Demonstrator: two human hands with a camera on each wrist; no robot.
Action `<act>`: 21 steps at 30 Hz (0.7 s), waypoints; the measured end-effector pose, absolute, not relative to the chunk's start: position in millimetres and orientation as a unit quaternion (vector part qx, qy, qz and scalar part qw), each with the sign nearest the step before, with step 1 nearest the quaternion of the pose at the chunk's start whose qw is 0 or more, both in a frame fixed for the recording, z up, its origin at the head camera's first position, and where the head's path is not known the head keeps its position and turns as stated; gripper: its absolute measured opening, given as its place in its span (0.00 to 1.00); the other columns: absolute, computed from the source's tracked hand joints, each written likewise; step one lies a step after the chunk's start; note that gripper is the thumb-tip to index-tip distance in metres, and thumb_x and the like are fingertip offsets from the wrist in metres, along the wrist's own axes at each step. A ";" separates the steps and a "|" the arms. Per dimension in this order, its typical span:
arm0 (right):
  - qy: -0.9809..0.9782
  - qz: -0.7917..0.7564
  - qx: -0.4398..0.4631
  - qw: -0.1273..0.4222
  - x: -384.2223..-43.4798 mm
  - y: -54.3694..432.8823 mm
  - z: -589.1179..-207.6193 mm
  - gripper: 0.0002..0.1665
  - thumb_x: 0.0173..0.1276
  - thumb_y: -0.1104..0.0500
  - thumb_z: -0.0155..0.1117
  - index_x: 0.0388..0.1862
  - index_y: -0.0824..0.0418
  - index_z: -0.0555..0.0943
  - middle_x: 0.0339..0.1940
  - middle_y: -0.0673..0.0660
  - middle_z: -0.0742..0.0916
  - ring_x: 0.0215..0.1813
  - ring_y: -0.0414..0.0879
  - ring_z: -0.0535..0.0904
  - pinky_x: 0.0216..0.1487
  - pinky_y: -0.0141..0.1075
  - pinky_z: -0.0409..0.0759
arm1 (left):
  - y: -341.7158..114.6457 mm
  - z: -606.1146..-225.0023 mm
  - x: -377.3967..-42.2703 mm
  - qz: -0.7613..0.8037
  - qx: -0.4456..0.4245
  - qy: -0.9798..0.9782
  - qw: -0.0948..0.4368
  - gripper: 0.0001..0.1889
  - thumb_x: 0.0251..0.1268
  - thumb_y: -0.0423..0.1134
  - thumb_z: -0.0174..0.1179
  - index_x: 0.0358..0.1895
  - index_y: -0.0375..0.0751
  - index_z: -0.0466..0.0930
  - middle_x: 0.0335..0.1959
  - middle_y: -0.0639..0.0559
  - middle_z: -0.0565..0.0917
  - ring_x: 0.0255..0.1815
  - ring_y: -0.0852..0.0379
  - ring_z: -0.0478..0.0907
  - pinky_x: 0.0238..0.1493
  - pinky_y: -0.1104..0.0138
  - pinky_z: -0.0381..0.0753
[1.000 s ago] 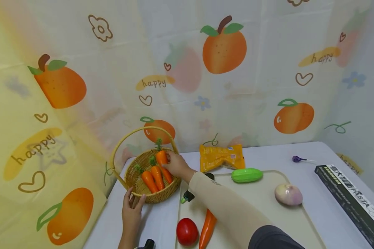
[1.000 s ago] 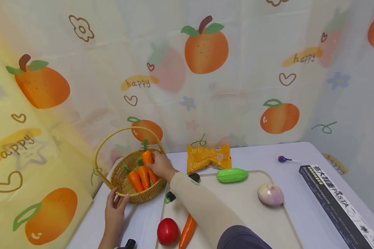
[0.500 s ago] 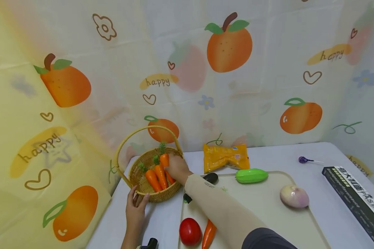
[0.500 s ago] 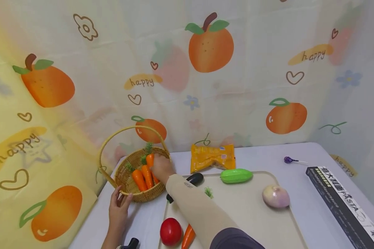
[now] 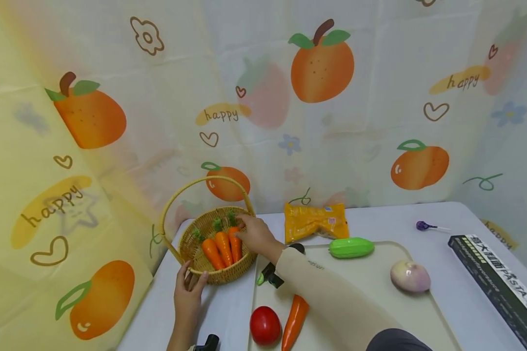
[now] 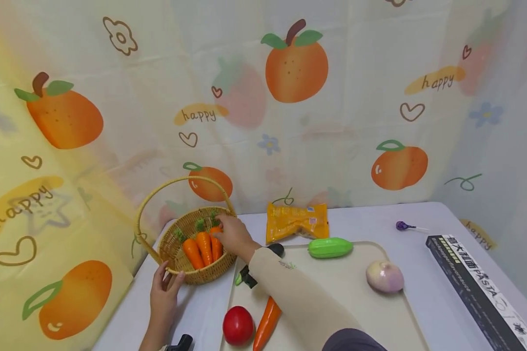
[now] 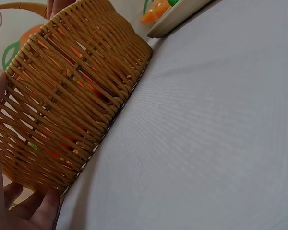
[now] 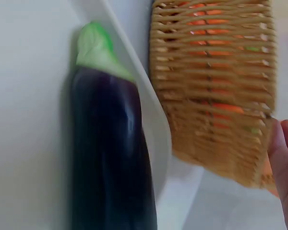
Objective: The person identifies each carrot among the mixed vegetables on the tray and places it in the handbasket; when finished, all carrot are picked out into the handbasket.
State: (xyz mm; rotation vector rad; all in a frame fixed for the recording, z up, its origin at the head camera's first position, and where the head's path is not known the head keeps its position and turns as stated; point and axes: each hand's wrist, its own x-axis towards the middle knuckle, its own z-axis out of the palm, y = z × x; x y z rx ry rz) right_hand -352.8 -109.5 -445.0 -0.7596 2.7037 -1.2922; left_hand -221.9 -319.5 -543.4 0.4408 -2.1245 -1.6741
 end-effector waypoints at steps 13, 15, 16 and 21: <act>0.859 -0.466 -0.211 -0.001 -308.2 -39.4 -429.6 0.30 0.66 0.52 0.69 0.65 0.58 0.74 0.48 0.53 0.83 0.41 0.41 0.80 0.37 0.34 0.80 | -323.7 -531.9 -224.6 -0.599 0.153 -0.760 0.201 0.38 0.65 0.47 0.65 0.74 0.49 0.57 0.75 0.42 0.56 0.71 0.43 0.61 0.52 0.75 0.71; 0.859 -0.472 -0.196 -0.006 -299.7 -25.9 -430.3 0.29 0.66 0.53 0.69 0.64 0.59 0.75 0.48 0.53 0.84 0.41 0.42 0.80 0.38 0.35 0.81 | -323.6 -532.3 -225.4 -0.600 0.154 -0.758 0.203 0.38 0.65 0.47 0.65 0.74 0.49 0.57 0.75 0.44 0.56 0.71 0.43 0.61 0.53 0.76 0.71; 0.859 -0.475 -0.190 -0.011 -295.0 -18.4 -432.6 0.29 0.66 0.54 0.69 0.64 0.59 0.75 0.47 0.53 0.84 0.40 0.42 0.80 0.39 0.35 0.81 | -323.3 -533.3 -225.4 -0.601 0.157 -0.757 0.201 0.38 0.64 0.48 0.65 0.74 0.49 0.57 0.75 0.45 0.56 0.71 0.44 0.60 0.52 0.77 0.71; 0.859 -0.492 -0.145 -0.016 -267.9 22.9 -453.2 0.27 0.65 0.55 0.70 0.61 0.60 0.77 0.44 0.51 0.84 0.40 0.42 0.80 0.39 0.34 0.81 | -319.0 -540.1 -222.9 -0.606 0.163 -0.756 0.189 0.38 0.65 0.47 0.65 0.75 0.49 0.57 0.76 0.46 0.54 0.72 0.43 0.59 0.50 0.81 0.70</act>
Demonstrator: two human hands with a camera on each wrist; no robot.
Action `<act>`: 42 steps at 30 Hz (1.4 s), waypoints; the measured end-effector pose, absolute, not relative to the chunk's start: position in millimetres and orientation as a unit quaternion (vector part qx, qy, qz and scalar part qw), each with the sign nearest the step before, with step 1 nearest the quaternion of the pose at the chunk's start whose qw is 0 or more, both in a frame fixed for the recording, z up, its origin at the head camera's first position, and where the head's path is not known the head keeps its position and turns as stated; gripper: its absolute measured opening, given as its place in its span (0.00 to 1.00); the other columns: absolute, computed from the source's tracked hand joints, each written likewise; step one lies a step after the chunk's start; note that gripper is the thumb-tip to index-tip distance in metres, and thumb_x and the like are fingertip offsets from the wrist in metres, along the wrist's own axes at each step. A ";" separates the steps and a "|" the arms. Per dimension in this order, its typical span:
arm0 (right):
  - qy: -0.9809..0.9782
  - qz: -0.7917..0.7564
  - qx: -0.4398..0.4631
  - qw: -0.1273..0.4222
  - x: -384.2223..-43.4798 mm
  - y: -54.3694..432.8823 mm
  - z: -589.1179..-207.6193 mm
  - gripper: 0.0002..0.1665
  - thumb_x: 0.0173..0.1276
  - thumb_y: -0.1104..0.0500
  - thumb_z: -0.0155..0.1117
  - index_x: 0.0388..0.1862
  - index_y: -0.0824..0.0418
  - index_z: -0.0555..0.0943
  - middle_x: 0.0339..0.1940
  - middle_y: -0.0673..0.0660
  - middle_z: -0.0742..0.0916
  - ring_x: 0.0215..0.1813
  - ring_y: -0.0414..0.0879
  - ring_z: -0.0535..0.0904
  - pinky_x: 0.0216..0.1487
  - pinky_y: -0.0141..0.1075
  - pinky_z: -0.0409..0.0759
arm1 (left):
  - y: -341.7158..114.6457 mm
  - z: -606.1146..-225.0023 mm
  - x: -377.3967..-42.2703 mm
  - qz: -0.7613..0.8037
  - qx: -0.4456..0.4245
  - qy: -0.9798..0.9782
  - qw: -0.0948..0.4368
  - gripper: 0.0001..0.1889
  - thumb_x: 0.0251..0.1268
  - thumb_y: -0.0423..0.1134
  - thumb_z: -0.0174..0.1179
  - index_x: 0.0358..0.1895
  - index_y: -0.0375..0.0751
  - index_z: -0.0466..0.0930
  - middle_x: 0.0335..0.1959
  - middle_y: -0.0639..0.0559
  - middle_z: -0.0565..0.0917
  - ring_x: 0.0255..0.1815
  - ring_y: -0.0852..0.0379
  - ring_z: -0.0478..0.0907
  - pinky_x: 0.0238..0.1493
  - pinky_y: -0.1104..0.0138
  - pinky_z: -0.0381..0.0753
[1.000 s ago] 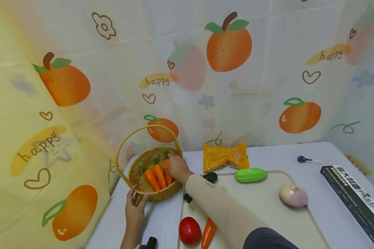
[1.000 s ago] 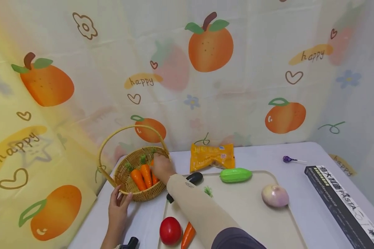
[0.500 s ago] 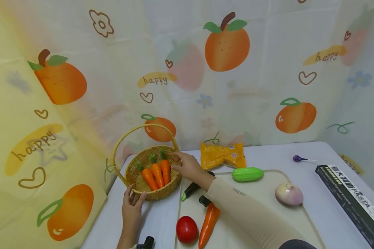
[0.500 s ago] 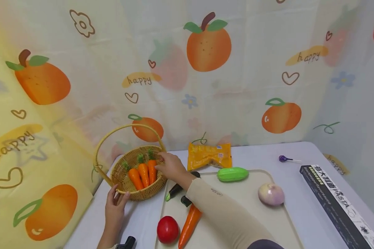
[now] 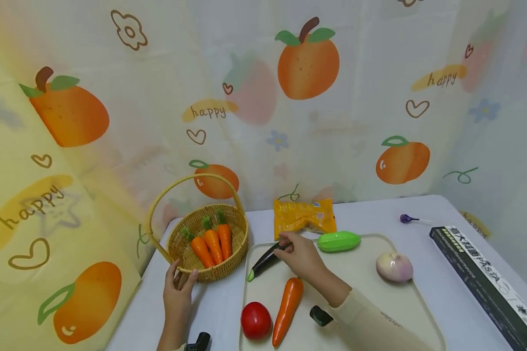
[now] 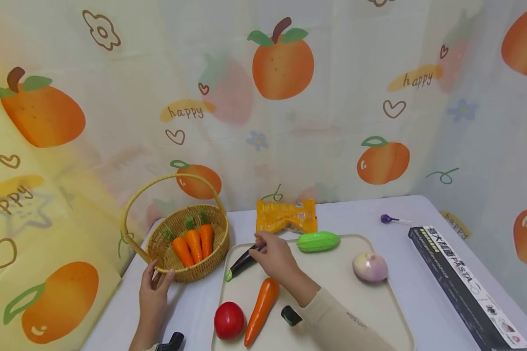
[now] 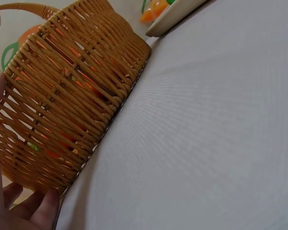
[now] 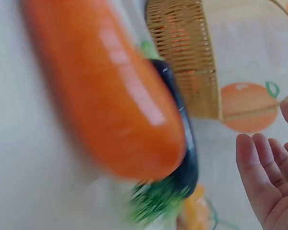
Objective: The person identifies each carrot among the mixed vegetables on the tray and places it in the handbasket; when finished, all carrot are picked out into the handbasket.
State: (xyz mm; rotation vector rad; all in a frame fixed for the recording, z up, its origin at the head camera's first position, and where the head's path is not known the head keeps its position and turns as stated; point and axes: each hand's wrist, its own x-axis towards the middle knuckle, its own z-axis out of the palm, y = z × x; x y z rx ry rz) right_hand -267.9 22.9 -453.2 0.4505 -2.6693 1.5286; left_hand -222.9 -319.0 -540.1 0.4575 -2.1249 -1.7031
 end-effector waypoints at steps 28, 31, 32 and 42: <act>-0.906 0.406 0.109 -0.055 -212.9 46.2 -499.8 0.37 0.50 0.43 0.79 0.53 0.62 0.80 0.35 0.51 0.79 0.35 0.44 0.73 0.34 0.39 0.74 | -320.1 -532.9 -221.9 -0.603 0.170 -0.759 0.175 0.39 0.65 0.48 0.64 0.76 0.50 0.54 0.76 0.44 0.53 0.72 0.42 0.58 0.60 0.56 0.67; -0.913 0.388 0.114 -0.062 -212.6 41.5 -499.5 0.40 0.49 0.38 0.77 0.54 0.62 0.80 0.36 0.52 0.78 0.37 0.45 0.73 0.36 0.41 0.75 | -319.7 -533.4 -222.4 -0.604 0.169 -0.759 0.177 0.38 0.65 0.47 0.65 0.75 0.51 0.55 0.76 0.45 0.53 0.72 0.43 0.59 0.60 0.58 0.68; -0.915 0.381 0.116 -0.064 -212.8 40.0 -499.4 0.41 0.50 0.37 0.76 0.55 0.62 0.79 0.37 0.52 0.78 0.37 0.46 0.73 0.37 0.42 0.75 | -319.6 -533.5 -222.4 -0.604 0.168 -0.758 0.179 0.38 0.65 0.47 0.65 0.75 0.50 0.56 0.76 0.45 0.54 0.72 0.43 0.59 0.59 0.59 0.68; -0.918 0.359 0.127 -0.108 -215.3 37.1 -498.0 0.41 0.51 0.41 0.76 0.58 0.64 0.77 0.39 0.53 0.81 0.36 0.47 0.74 0.36 0.42 0.76 | -316.8 -536.6 -222.1 -0.605 0.168 -0.757 0.180 0.38 0.66 0.46 0.64 0.75 0.50 0.56 0.76 0.46 0.53 0.72 0.44 0.58 0.59 0.62 0.69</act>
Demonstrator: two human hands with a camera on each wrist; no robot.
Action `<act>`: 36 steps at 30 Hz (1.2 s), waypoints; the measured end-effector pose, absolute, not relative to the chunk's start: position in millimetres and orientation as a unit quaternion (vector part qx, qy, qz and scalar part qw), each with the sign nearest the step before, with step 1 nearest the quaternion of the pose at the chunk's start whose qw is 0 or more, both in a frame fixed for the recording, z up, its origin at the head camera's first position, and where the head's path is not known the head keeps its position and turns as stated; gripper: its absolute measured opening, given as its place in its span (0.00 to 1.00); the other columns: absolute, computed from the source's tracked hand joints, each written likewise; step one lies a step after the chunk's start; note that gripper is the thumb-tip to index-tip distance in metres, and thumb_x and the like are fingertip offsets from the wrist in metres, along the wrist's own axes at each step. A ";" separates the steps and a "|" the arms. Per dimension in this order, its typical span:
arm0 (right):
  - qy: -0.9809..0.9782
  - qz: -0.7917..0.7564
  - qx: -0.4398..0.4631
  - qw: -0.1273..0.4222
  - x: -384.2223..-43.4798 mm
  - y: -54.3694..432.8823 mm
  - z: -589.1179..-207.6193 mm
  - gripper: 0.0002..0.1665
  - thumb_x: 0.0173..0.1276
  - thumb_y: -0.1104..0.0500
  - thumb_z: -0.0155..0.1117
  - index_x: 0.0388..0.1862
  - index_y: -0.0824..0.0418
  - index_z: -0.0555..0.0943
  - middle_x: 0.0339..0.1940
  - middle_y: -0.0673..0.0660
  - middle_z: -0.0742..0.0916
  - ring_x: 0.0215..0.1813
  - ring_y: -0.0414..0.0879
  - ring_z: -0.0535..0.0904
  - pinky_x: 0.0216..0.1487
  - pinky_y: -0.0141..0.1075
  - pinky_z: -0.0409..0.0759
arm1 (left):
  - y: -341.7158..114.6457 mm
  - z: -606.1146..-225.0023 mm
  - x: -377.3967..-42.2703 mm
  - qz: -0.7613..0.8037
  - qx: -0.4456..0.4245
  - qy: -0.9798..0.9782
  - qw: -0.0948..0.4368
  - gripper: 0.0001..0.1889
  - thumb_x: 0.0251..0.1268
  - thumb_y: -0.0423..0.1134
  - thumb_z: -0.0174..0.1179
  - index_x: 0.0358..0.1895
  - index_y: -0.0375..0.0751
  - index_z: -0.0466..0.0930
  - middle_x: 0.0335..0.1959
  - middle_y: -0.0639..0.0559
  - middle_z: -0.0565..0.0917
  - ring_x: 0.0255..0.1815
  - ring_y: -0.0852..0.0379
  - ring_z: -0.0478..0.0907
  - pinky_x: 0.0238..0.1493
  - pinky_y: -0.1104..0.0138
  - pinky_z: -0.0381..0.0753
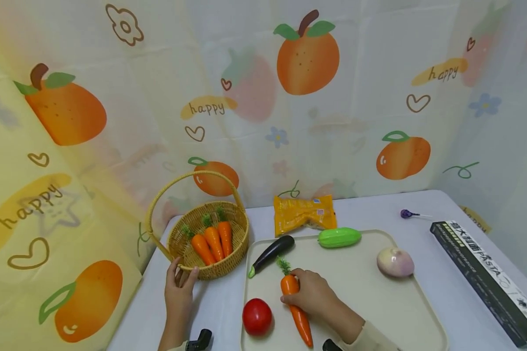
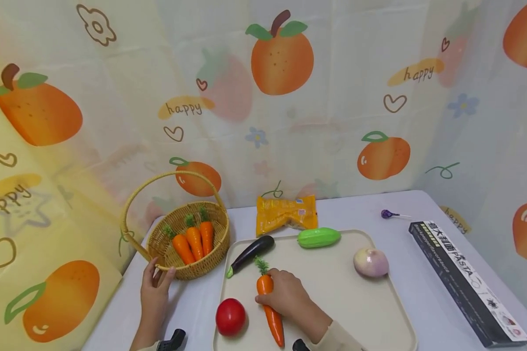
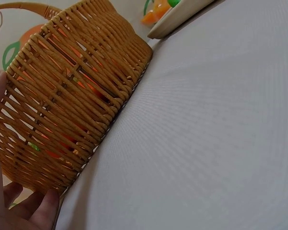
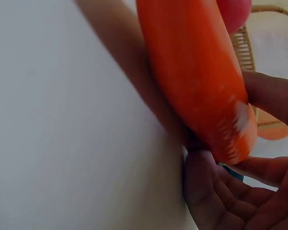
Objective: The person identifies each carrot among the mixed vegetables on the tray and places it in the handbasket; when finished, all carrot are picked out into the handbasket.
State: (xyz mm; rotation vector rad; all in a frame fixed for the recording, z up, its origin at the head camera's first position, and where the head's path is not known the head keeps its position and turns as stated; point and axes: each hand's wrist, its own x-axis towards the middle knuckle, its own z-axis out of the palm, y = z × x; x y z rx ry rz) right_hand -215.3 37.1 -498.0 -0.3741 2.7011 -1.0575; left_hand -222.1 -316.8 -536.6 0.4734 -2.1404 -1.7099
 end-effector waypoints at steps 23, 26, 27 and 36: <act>0.890 -0.416 -0.145 0.116 -256.8 29.8 -467.1 0.38 0.51 0.45 0.79 0.56 0.58 0.73 0.41 0.52 0.81 0.35 0.45 0.76 0.32 0.36 0.78 | -316.7 -536.8 -219.7 -0.610 0.165 -0.755 0.175 0.39 0.66 0.47 0.64 0.76 0.51 0.54 0.77 0.46 0.52 0.73 0.44 0.57 0.63 0.53 0.66; 0.890 -0.415 -0.156 0.107 -268.6 21.6 -461.0 0.38 0.52 0.45 0.79 0.57 0.60 0.74 0.41 0.51 0.81 0.37 0.45 0.76 0.35 0.36 0.78 | -317.1 -538.0 -219.6 -0.612 0.167 -0.753 0.174 0.39 0.66 0.46 0.64 0.76 0.51 0.55 0.76 0.45 0.53 0.72 0.44 0.58 0.63 0.53 0.66; 0.889 -0.416 -0.159 0.105 -272.4 18.4 -458.8 0.38 0.52 0.45 0.78 0.57 0.60 0.74 0.41 0.51 0.81 0.38 0.45 0.76 0.36 0.36 0.79 | -317.2 -538.0 -219.4 -0.612 0.167 -0.753 0.173 0.39 0.66 0.46 0.64 0.76 0.52 0.55 0.76 0.44 0.53 0.72 0.44 0.58 0.63 0.53 0.66; 0.859 -0.467 -0.150 0.145 -308.0 -20.5 -439.8 0.36 0.54 0.46 0.77 0.58 0.58 0.75 0.43 0.53 0.80 0.38 0.48 0.78 0.35 0.37 0.82 | -318.1 -537.3 -218.1 -0.606 0.155 -0.760 0.177 0.40 0.63 0.52 0.65 0.75 0.51 0.55 0.76 0.46 0.54 0.72 0.44 0.59 0.60 0.56 0.68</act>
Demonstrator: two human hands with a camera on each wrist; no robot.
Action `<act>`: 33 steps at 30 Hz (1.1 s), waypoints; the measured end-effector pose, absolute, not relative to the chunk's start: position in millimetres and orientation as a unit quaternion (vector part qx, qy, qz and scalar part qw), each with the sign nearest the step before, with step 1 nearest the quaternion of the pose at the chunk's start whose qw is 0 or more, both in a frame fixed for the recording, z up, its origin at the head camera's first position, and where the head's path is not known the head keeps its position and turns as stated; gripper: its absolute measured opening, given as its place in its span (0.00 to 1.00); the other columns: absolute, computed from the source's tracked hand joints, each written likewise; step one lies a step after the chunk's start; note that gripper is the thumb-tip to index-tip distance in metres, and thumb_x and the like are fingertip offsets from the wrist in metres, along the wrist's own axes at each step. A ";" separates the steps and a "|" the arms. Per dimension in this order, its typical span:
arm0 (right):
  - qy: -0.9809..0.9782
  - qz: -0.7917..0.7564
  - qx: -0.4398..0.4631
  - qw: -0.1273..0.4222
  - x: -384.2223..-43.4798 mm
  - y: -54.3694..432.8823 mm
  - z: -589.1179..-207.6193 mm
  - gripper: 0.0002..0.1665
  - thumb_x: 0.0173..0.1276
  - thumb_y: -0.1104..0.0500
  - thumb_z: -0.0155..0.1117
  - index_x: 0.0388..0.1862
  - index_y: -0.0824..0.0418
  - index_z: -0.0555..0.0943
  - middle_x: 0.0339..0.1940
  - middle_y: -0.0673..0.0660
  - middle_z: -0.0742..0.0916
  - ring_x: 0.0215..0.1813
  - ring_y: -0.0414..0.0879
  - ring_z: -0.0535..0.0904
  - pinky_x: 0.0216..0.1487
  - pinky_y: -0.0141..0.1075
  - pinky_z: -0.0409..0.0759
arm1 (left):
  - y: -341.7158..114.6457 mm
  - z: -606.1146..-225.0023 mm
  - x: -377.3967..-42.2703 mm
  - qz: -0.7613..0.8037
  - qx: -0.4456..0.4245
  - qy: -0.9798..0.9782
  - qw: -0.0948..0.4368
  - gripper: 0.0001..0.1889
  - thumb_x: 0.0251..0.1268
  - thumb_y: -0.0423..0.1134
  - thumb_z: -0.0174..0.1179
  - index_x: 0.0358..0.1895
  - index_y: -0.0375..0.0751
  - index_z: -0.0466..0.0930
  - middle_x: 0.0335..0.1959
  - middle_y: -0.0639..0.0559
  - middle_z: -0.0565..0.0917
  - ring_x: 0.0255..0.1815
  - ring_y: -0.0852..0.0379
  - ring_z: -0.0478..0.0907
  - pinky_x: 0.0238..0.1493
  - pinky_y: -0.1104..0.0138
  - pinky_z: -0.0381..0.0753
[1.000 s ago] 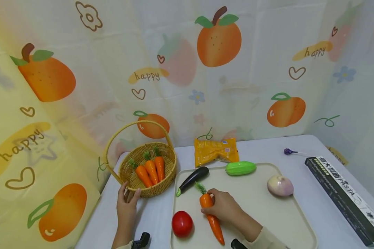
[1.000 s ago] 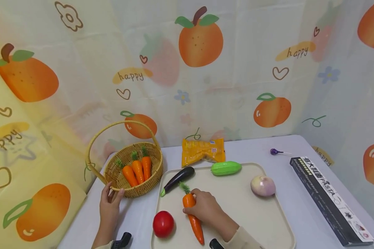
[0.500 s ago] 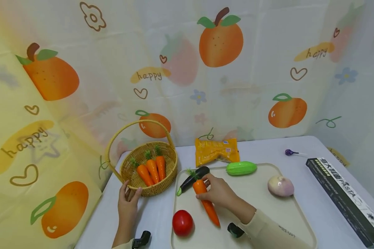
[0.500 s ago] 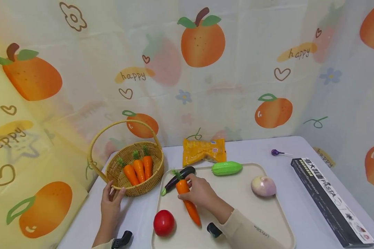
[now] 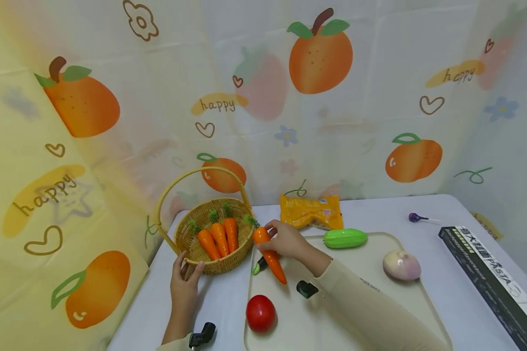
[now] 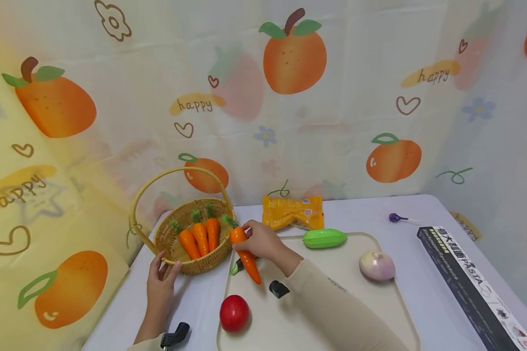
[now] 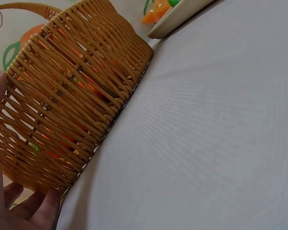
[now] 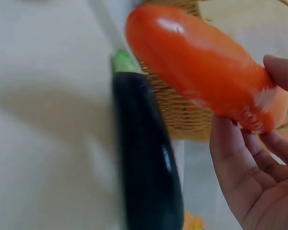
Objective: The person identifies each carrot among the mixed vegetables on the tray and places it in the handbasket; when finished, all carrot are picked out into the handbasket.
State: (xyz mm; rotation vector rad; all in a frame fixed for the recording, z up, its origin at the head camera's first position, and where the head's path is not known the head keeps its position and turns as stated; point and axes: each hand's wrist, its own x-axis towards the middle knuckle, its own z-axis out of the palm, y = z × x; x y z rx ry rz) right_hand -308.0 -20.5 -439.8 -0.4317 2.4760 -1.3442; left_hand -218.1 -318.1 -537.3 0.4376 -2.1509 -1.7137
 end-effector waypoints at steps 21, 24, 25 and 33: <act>0.815 -0.549 -0.149 0.108 -376.3 -90.0 -411.8 0.34 0.59 0.48 0.75 0.60 0.58 0.74 0.45 0.54 0.80 0.40 0.47 0.80 0.32 0.37 0.83 | -318.6 -536.2 -219.4 -0.608 0.166 -0.758 0.167 0.39 0.66 0.49 0.63 0.76 0.54 0.54 0.77 0.47 0.52 0.73 0.45 0.57 0.62 0.55 0.68; 0.823 -0.542 -0.147 0.084 -379.6 -98.4 -411.6 0.35 0.60 0.48 0.74 0.62 0.58 0.73 0.48 0.54 0.80 0.42 0.47 0.80 0.33 0.35 0.82 | -320.0 -536.3 -219.5 -0.606 0.166 -0.759 0.171 0.38 0.66 0.49 0.64 0.76 0.53 0.55 0.77 0.47 0.53 0.73 0.45 0.58 0.61 0.55 0.68; 0.827 -0.538 -0.146 0.077 -380.2 -101.1 -412.1 0.36 0.60 0.47 0.74 0.63 0.59 0.72 0.49 0.54 0.81 0.43 0.47 0.80 0.34 0.35 0.82 | -320.4 -536.7 -219.4 -0.605 0.166 -0.759 0.172 0.38 0.66 0.49 0.64 0.76 0.54 0.55 0.76 0.47 0.54 0.73 0.45 0.58 0.61 0.56 0.68; 0.852 -0.495 -0.167 0.027 -385.9 -116.1 -424.1 0.37 0.64 0.47 0.70 0.68 0.59 0.70 0.54 0.54 0.81 0.50 0.46 0.78 0.45 0.36 0.81 | -318.3 -539.0 -219.0 -0.610 0.156 -0.756 0.177 0.38 0.66 0.49 0.64 0.75 0.52 0.55 0.76 0.45 0.54 0.72 0.45 0.59 0.59 0.59 0.68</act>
